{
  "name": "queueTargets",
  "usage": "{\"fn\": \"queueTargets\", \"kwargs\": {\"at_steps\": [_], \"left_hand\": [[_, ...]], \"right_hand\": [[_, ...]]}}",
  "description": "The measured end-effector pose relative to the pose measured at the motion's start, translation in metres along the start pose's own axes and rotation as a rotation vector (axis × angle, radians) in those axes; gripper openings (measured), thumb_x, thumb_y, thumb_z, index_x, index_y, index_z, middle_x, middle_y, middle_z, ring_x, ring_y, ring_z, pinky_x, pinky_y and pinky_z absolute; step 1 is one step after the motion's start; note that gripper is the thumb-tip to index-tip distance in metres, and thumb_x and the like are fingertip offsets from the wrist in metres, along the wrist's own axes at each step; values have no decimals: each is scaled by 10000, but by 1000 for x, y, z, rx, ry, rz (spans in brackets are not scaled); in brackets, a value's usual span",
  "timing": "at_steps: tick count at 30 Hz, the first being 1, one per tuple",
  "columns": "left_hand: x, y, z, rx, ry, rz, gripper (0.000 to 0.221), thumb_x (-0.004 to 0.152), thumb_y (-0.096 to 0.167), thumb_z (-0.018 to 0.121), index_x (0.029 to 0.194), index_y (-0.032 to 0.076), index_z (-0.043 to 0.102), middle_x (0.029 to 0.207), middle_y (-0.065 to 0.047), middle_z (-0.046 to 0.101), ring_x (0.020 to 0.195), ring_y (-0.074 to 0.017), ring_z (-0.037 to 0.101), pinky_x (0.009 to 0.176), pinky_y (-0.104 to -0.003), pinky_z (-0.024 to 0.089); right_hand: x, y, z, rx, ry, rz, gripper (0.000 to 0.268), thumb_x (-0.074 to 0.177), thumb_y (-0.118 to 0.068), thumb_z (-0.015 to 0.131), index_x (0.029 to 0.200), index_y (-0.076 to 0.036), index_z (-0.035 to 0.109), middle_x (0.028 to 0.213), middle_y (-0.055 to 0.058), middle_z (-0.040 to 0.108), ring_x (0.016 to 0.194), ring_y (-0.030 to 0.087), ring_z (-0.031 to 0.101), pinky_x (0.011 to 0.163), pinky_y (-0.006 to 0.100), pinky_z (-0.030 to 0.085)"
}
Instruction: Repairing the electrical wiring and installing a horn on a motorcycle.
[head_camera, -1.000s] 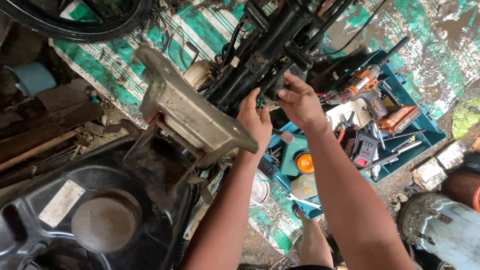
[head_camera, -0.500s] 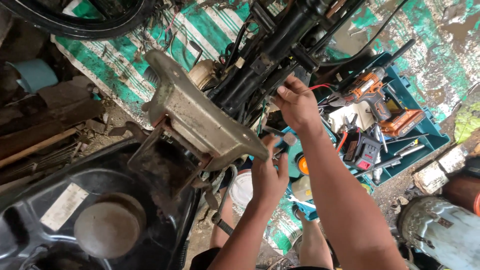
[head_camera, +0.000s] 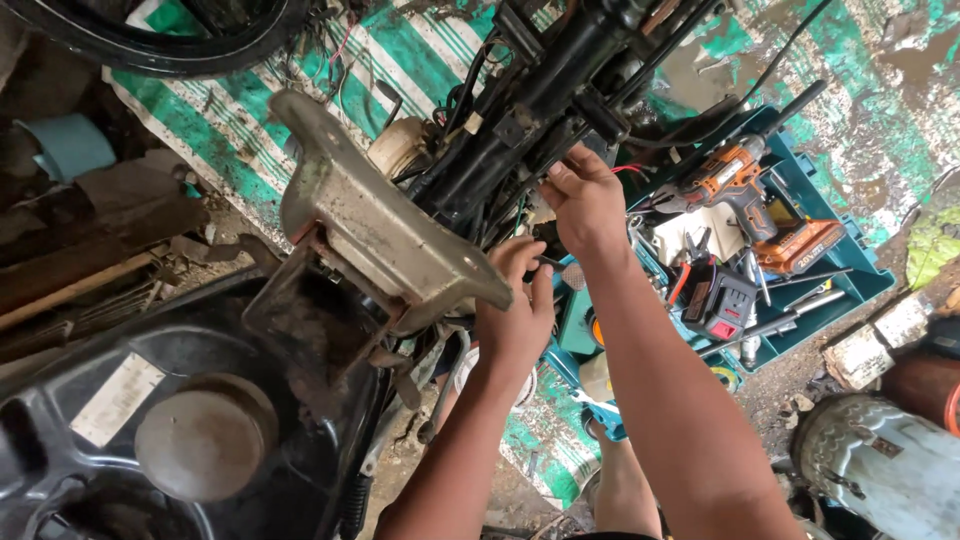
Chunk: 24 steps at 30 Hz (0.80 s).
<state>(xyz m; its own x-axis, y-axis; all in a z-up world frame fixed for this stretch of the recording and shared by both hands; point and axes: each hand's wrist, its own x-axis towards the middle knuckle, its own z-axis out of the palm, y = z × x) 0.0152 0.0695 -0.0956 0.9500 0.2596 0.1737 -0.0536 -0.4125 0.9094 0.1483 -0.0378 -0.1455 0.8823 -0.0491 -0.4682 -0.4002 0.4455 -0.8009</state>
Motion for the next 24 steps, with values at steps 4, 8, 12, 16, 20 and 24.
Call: {"fn": "queueTargets", "kwargs": {"at_steps": [4,8,12,16,20,24], "left_hand": [[16,-4,12,-2,41,-31,384,1013,-10,684,1393,15,634,1397,-223,613,965,-301,781,632,-288,729],[27,-38,42,41,143,-79,475,1016,11,687,1481,68,604,1417,-158,591,988,-301,776,753,-320,740],[30,-30,34,-1,117,-114,503,1006,-56,653,1496,-37,541,1368,-240,610,993,-329,777,727,-357,747],[31,-30,35,-17,104,-81,595,992,-43,685,1560,17,518,1492,-255,572,1057,-380,767,826,-396,727],[34,-35,21,18,-66,-212,466,1074,53,586,1535,78,531,1531,-226,560,1099,-320,777,905,-417,744],[36,-19,6,15,-127,-198,376,1106,90,597,1478,86,548,1559,-231,526,1282,-455,701,1004,-488,710]], "right_hand": [[5,-4,-7,-82,-58,-11,285,1053,-10,767,1334,-39,731,1153,92,682,1036,167,686,922,360,708],[13,-5,-21,-54,-154,15,273,1039,88,709,1275,-45,681,1078,79,673,1022,193,718,932,391,709],[4,-6,-16,-52,-159,6,286,1048,94,706,1298,-26,636,1091,94,651,1038,209,719,942,419,718],[-5,-10,-8,-13,-205,52,314,1049,76,689,1317,-67,610,1129,125,673,1029,253,738,907,532,719],[-6,-7,-4,33,-240,61,322,1026,111,666,1285,-75,625,1130,139,674,1050,290,747,872,566,723],[-8,-7,-7,37,-220,49,347,1002,114,692,1282,-76,613,1147,149,668,1055,320,748,890,615,708]]}}
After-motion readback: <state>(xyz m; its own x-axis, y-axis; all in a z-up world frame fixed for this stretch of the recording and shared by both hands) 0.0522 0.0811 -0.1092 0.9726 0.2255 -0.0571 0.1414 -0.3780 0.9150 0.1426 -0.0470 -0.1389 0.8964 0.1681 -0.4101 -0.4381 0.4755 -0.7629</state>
